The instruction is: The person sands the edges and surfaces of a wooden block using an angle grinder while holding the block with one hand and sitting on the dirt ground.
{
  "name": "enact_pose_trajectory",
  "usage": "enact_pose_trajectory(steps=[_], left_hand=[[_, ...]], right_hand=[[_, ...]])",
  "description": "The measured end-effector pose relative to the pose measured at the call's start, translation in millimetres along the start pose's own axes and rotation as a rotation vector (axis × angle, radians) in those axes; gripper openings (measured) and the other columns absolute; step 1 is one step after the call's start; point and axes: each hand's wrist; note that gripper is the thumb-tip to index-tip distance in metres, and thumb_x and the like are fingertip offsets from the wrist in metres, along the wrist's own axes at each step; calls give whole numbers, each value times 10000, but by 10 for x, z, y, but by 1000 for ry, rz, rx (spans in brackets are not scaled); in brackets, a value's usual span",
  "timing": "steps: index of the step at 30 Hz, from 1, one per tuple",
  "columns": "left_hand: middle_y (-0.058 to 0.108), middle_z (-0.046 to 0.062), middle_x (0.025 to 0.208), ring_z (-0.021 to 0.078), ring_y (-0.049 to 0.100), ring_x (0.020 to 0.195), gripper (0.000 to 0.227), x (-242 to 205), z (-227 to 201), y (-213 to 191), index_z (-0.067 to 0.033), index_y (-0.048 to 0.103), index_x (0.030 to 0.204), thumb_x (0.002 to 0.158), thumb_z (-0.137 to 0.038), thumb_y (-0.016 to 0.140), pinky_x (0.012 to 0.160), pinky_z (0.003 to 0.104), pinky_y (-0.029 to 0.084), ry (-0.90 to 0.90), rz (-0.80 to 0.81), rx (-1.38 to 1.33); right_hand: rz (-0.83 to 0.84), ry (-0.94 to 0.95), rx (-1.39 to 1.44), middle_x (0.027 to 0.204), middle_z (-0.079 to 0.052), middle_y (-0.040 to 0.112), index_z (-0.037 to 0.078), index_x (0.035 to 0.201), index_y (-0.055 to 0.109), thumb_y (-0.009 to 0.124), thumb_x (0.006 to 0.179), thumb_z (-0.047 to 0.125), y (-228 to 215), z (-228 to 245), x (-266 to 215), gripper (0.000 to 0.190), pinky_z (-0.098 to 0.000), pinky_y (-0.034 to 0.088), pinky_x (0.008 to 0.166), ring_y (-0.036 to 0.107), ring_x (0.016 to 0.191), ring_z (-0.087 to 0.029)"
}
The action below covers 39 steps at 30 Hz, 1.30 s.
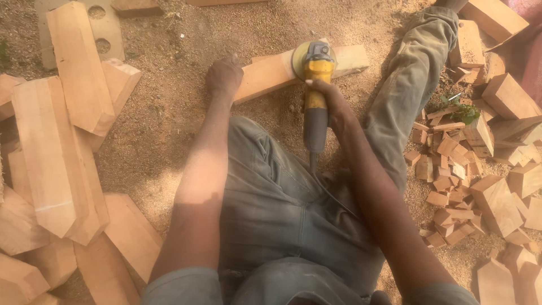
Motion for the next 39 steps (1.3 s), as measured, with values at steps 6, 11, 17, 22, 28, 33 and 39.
enact_pose_trajectory(steps=[6, 11, 17, 22, 28, 33, 39], left_hand=[[704, 79, 736, 223, 683, 648, 489, -26, -92, -29, -127, 741, 863, 1037, -465, 435, 601, 415, 559, -24, -64, -98], [713, 128, 784, 286, 710, 725, 487, -25, -81, -33, -119, 737, 883, 1049, -456, 429, 675, 459, 579, -61, -21, -3], [697, 151, 775, 284, 712, 712, 581, 126, 68, 98, -49, 718, 841, 1080, -480, 410, 644, 461, 587, -36, 4, 90], [614, 65, 647, 184, 617, 559, 560, 159, 120, 215, -95, 694, 799, 1053, -506, 411, 473, 376, 525, -20, -60, 44], [576, 30, 590, 154, 524, 477, 597, 140, 141, 185, -89, 671, 768, 1081, -518, 397, 378, 375, 435, 5, -27, 111], [654, 144, 688, 265, 657, 610, 635, 157, 54, 102, -39, 695, 755, 1089, -486, 392, 538, 446, 539, 13, -54, 180], [717, 256, 973, 415, 699, 929, 580, 110, 21, 69, -12, 745, 966, 1052, -450, 374, 817, 539, 551, 5, -94, 153]], right_hand=[[-110, -118, 210, 878, -126, 653, -16, 1281, 456, 775, 828, 253, -431, 220, -54, 617, -340, 631, 606, 671, 674, -213], [-5, -11, 16, 870, -116, 675, -19, 1237, 466, 742, 819, 285, -118, -61, -28, 586, -342, 619, 573, 668, 649, -207], [2, -11, 46, 860, -128, 680, -8, 1259, 462, 727, 825, 284, -151, -21, -157, 587, -336, 624, 595, 677, 649, -215], [-63, -80, 162, 841, -125, 668, -30, 1271, 489, 737, 858, 277, -442, 175, -202, 571, -330, 625, 610, 682, 655, -213], [-3, -4, 5, 861, -106, 668, -9, 1246, 464, 736, 804, 283, -43, -26, -58, 595, -337, 634, 589, 679, 652, -209], [69, -32, -68, 891, -99, 652, -11, 1254, 468, 748, 810, 325, 154, 3, 73, 624, -333, 619, 565, 674, 653, -196], [-48, -88, 213, 851, -141, 679, -58, 1268, 493, 754, 831, 276, -306, 347, 254, 609, -320, 638, 590, 692, 641, -224]])
Point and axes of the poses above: each hand's wrist, its own x-axis towards the middle knuckle, its own y-axis out of the palm, z = x × y
